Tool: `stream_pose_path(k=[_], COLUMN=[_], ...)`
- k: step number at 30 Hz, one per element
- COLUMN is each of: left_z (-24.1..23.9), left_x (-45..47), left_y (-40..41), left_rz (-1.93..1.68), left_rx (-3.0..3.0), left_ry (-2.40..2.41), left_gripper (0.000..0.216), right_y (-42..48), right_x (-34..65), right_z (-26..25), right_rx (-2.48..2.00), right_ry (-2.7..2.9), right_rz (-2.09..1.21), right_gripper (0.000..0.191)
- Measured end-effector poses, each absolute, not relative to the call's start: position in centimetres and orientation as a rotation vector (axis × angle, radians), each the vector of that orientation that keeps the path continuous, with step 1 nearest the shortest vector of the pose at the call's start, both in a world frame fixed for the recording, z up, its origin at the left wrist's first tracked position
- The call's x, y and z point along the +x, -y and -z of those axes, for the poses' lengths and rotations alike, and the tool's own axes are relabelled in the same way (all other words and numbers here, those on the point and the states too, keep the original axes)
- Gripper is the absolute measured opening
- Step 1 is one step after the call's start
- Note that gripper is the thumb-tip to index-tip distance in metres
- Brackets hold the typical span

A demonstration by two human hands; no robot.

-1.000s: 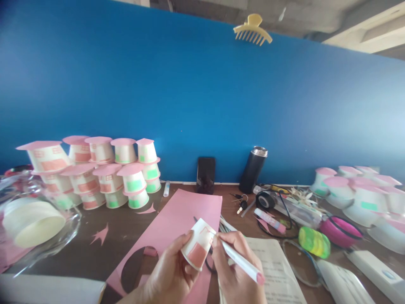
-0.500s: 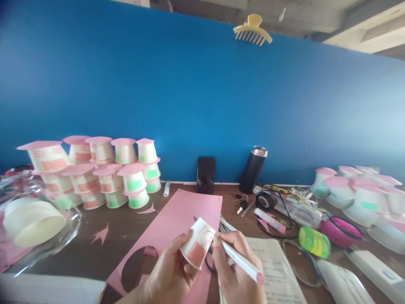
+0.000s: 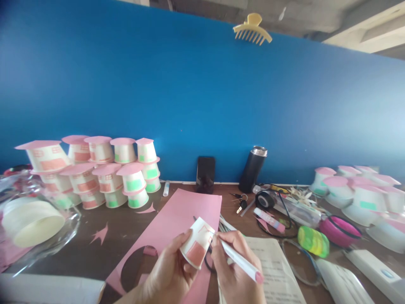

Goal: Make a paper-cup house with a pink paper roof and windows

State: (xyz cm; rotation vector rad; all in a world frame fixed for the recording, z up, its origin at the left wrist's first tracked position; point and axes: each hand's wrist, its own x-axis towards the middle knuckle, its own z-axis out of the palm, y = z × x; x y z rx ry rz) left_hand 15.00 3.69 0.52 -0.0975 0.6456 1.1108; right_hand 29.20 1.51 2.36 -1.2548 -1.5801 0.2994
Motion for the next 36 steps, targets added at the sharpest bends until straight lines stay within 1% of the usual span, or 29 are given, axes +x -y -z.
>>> stream_pose_path(k=[21, 29, 36], left_z=[-0.46, -0.47, -0.35], left_x=[15.07, 15.01, 14.96], left_y=[-3.70, -3.68, -3.73], left_rz=[-1.112, -1.106, -1.115], left_rx=[-0.092, -0.103, -0.085], left_ry=[-0.642, -0.647, -0.638], left_gripper=[0.009, 0.012, 0.011], right_y=[-1.24, -1.32, -1.29], right_x=[29.16, 29.15, 29.21], right_z=[-2.22, -2.19, -2.12], right_rx=[-1.297, -1.288, -1.285], right_ry=[1.568, 1.603, 1.616], right_rz=[-0.332, -0.284, -0.289], right_gripper=[0.015, 0.015, 0.015])
